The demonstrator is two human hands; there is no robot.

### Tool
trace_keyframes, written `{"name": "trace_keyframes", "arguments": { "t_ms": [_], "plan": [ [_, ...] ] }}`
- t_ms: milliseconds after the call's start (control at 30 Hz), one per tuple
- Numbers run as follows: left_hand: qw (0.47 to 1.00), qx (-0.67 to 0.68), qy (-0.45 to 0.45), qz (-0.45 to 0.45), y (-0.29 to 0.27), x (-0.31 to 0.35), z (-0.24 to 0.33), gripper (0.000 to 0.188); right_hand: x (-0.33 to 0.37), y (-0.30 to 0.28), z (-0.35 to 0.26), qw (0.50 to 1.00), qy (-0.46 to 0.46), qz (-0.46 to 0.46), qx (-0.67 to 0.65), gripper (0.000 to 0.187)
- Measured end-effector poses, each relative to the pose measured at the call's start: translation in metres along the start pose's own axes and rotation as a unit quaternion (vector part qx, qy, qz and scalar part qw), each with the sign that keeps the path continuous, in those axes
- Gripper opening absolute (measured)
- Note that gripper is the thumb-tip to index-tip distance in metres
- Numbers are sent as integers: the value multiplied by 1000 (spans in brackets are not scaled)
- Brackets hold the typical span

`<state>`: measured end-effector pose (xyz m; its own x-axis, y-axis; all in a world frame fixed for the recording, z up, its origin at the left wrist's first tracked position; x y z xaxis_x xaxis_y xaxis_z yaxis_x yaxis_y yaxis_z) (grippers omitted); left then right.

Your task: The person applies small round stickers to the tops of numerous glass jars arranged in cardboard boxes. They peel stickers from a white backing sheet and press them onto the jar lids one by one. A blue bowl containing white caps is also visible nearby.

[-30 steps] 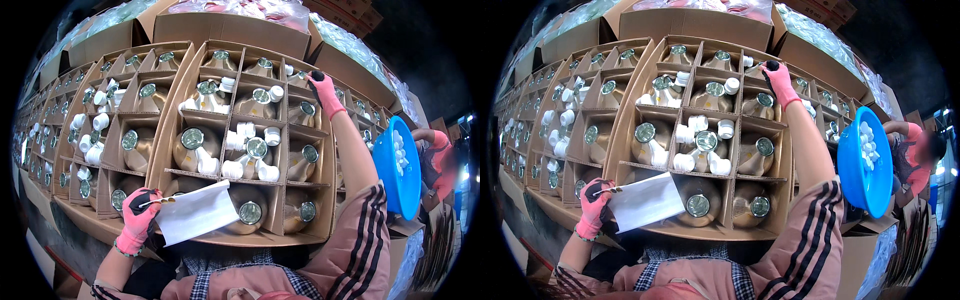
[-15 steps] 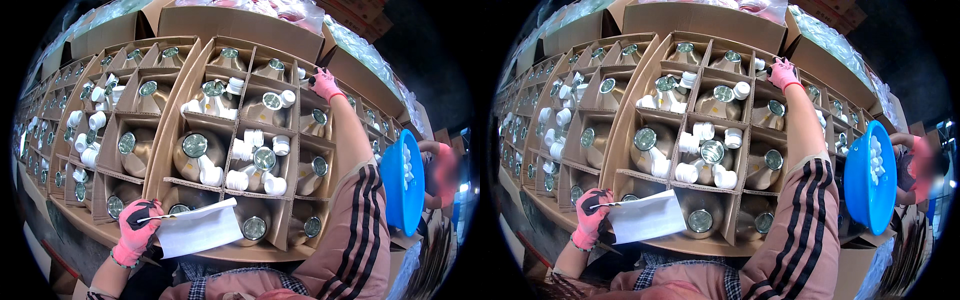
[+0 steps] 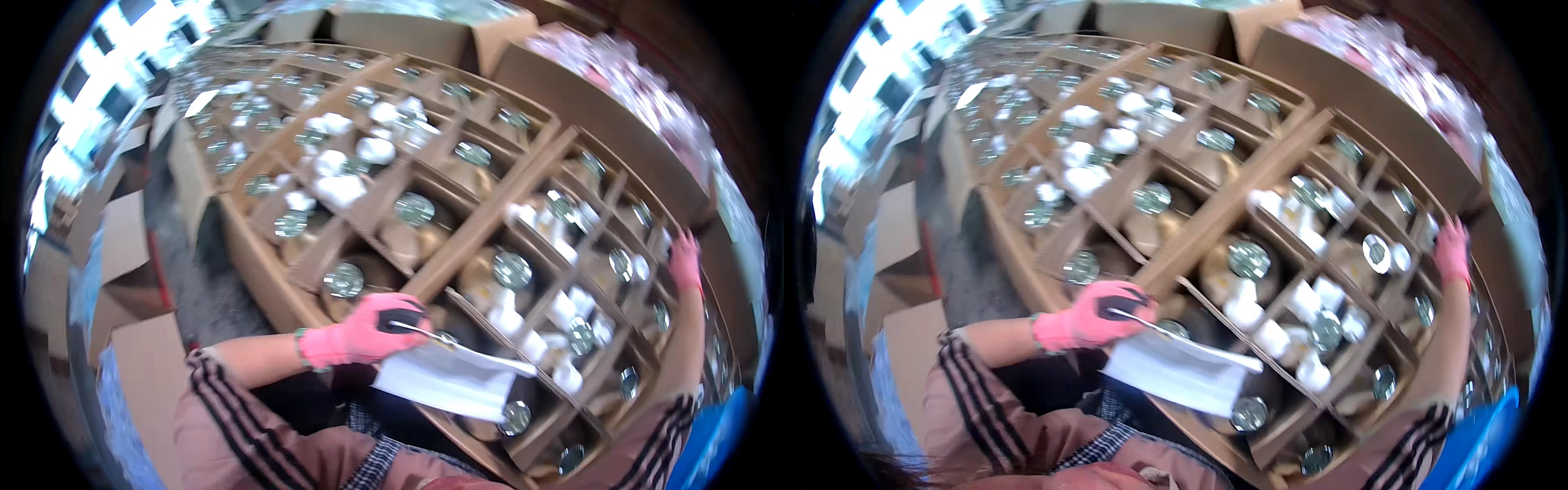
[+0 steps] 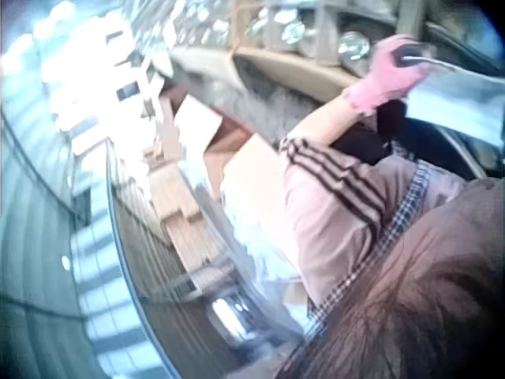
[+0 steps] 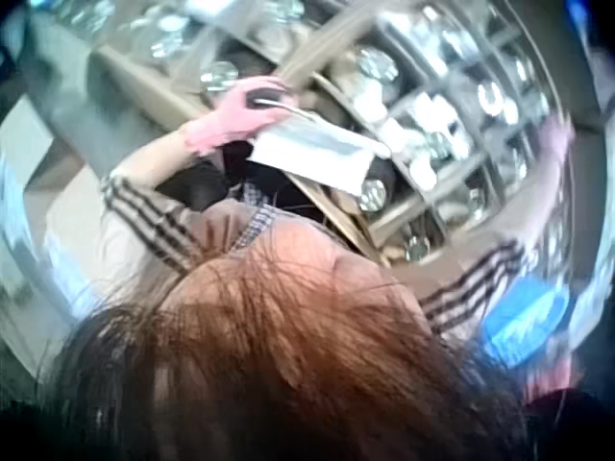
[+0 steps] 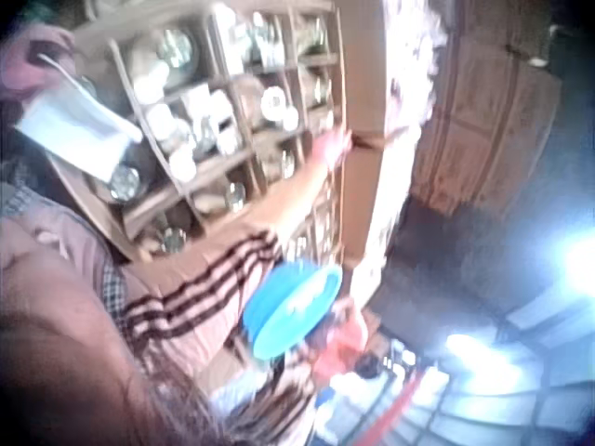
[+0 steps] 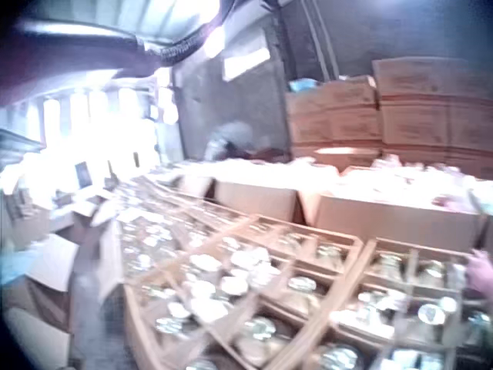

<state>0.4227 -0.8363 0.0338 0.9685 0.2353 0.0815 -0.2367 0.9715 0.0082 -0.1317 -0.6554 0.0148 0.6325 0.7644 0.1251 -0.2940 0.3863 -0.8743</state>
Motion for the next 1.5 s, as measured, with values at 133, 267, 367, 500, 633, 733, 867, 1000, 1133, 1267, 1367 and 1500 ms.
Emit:
{"name": "trace_keyframes", "arguments": {
  "t_ms": [133,267,367,500,633,733,867,1000,1133,1267,1367,1500],
  "plan": [
    [993,-24,113,-15,-3,10,5,14,14,-30,-18,999,49,-10,-13,30],
    [996,4,89,-12,2,6,5,14,19,-13,1,985,97,94,-111,40],
    [984,-49,169,0,5,-6,14,14,45,-30,16,940,111,267,-182,40],
    [985,-120,120,31,-3,4,-3,15,134,-160,-111,840,-103,287,-449,25],
    [995,-63,73,36,-3,6,-3,14,230,-245,-236,871,-353,110,-325,31],
    [997,-13,72,6,-3,-3,-5,14,247,-261,-281,847,-410,64,-333,34],
    [996,-4,93,4,-2,1,-3,15,235,-254,-314,856,-386,53,-339,26],
    [997,36,73,-2,2,2,-3,14,231,-248,-319,845,-372,13,-385,14],
    [994,-43,101,-19,4,3,4,13,232,-242,-319,844,-395,25,-362,12],
    [996,7,85,13,-1,6,-2,14,235,-246,-322,832,-405,70,-372,15],
    [998,-24,57,1,-4,9,-4,21,239,-243,-325,812,-431,89,-383,20],
    [999,-25,45,-2,-2,5,-4,21,245,-238,-320,808,-433,183,-355,25]
  ]
}}
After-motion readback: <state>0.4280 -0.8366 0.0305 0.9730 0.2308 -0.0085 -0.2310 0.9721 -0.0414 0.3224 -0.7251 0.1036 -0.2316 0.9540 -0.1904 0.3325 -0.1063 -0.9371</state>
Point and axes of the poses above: each hand's wrist, its own x-axis away from the middle knuckle, its own y-axis out of the palm, z = x × y, the point moved 6 cm from there along -x, towards the middle knuckle, and after that the axes turned 15 degrees about -z, right-handed, at the moved point
